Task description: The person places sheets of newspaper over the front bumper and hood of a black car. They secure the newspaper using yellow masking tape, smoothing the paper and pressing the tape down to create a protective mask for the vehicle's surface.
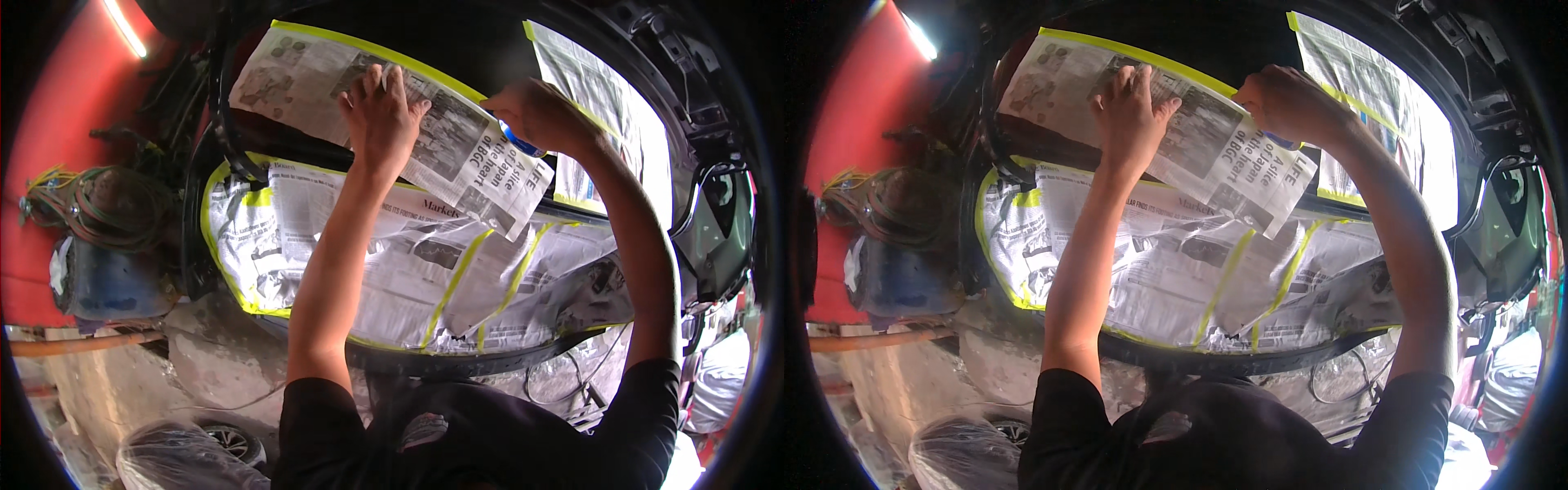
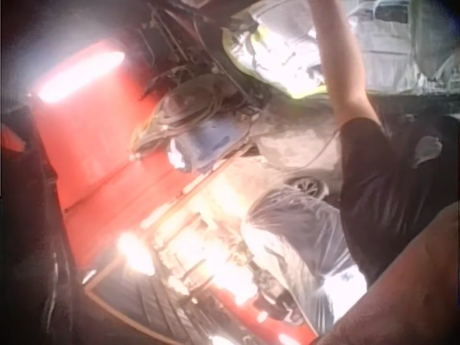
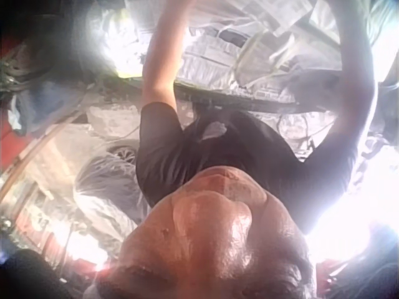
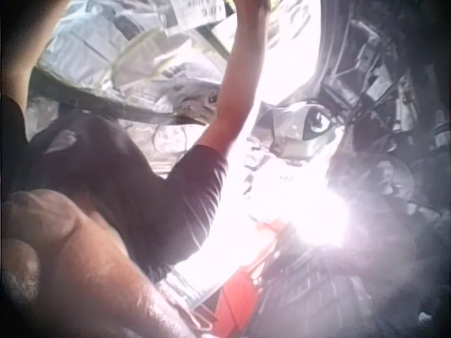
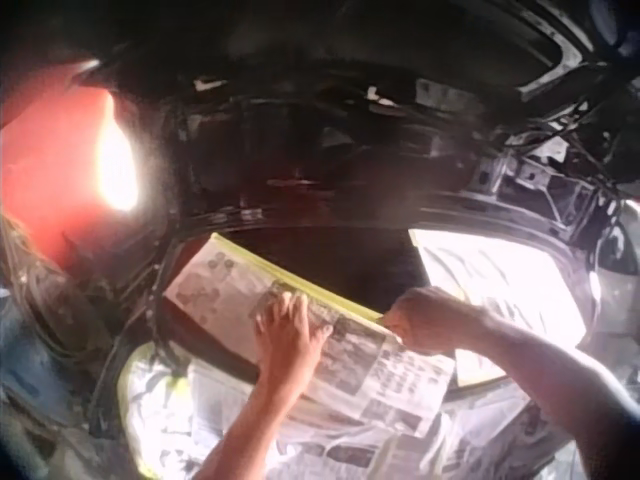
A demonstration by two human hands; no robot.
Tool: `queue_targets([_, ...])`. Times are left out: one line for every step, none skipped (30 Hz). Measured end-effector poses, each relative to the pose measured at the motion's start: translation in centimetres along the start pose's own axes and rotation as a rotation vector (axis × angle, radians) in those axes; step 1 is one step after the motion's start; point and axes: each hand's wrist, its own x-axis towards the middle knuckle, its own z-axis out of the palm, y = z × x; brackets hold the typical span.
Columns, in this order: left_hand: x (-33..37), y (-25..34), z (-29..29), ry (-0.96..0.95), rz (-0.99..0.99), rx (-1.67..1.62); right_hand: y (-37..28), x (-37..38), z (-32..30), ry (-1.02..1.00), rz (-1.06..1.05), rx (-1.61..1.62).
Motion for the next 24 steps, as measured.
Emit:
queue_targets([0.2, -0.1, 0.0, 0.027, 0.006, 0.005, 0.1, -0.1, 0.2, 0.014, -0.012, 0.008])
queue_targets([0.5, -0.3, -0.1, 0.001, 0.007, 0.019, 0.2, -0.1, 0.3, 0.027, -0.024, 0.016])
queue_targets([0.9, -0.5, -0.1, -0.025, 0.008, 0.033, 0.5, -0.2, 0.6, 0.053, -0.031, 0.012])
queue_targets([1.2, -0.5, -0.3, -0.053, 0.009, 0.045, 0.8, -0.4, 0.9, 0.076, -0.037, 0.008])
queue_targets([1.3, -0.5, -0.5, -0.07, 0.015, 0.04, 0.9, -0.6, 1.0, 0.1, -0.042, 0.004])
queue_targets([1.5, -0.5, -0.6, -0.087, 0.023, 0.034, 1.0, -0.9, 1.0, 0.097, -0.064, 0.009])
queue_targets([1.6, -0.4, -0.8, -0.104, 0.03, 0.026, 0.8, -1.0, 0.5, 0.093, -0.084, 0.013])
queue_targets([1.8, -0.3, -0.9, -0.119, 0.028, 0.034, 0.8, -1.4, 0.2, 0.088, -0.102, 0.016])
queue_targets([2.1, -0.2, -1.0, -0.135, 0.028, 0.041, 1.1, -2.0, -0.1, 0.122, -0.107, -0.001])
queue_targets([2.1, -0.1, -1.0, -0.156, 0.031, 0.042, 1.5, -2.8, -0.1, 0.152, -0.105, -0.017])
queue_targets([2.2, -0.1, -1.1, -0.187, 0.04, 0.051, 2.1, -3.8, -0.3, 0.179, -0.1, -0.039])
queue_targets([2.4, -0.2, -1.0, -0.19, 0.044, 0.052, 5.0, -5.0, 0.7, 0.338, -0.232, 0.002])
queue_targets([2.3, -0.6, -0.9, -0.196, 0.04, 0.059, 4.5, -6.6, -0.2, 0.315, -0.149, 0.097])
queue_targets([2.3, -1.0, -0.8, -0.197, 0.036, 0.069, 3.6, -8.5, -1.8, 0.297, -0.069, 0.19])
queue_targets([2.2, -1.1, -0.9, -0.203, 0.053, 0.113, 2.7, -10.5, -2.6, 0.276, 0.033, 0.177])
queue_targets([2.3, -0.7, -1.0, -0.206, 0.054, 0.11, 3.4, -12.2, -2.6, 0.269, 0.029, 0.151])
queue_targets([2.4, -0.3, -1.1, -0.208, 0.054, 0.108, 4.4, -14.1, -2.2, 0.262, 0.024, 0.126])
queue_targets([2.5, -0.1, -1.3, -0.21, 0.054, 0.107, 5.1, -15.6, -1.6, 0.255, 0.017, 0.102])
queue_targets([2.8, 0.2, -1.3, -0.265, 0.022, 0.093, 5.5, -16.7, -0.9, 0.226, 0.008, 0.075])
queue_targets([2.9, 0.3, -1.2, -0.267, 0.022, 0.105, 5.4, -17.5, -0.6, 0.145, 0.02, -0.081])
queue_targets([2.9, 0.5, -1.0, -0.279, 0.03, 0.104, 5.6, -18.2, 0.5, 0.132, 0.057, -0.122])
queue_targets([3.1, 0.5, -0.9, -0.29, 0.038, 0.11, 5.8, -18.7, 1.5, 0.124, 0.091, -0.16])
queue_targets([3.2, -0.6, -0.5, -0.268, 0.052, 0.097, 5.4, -18.4, 1.6, 0.07, 0.087, -0.175])
queue_targets([3.3, -1.7, 0.3, -0.246, 0.066, 0.085, 5.3, -18.1, 1.8, 0.068, 0.079, -0.169])
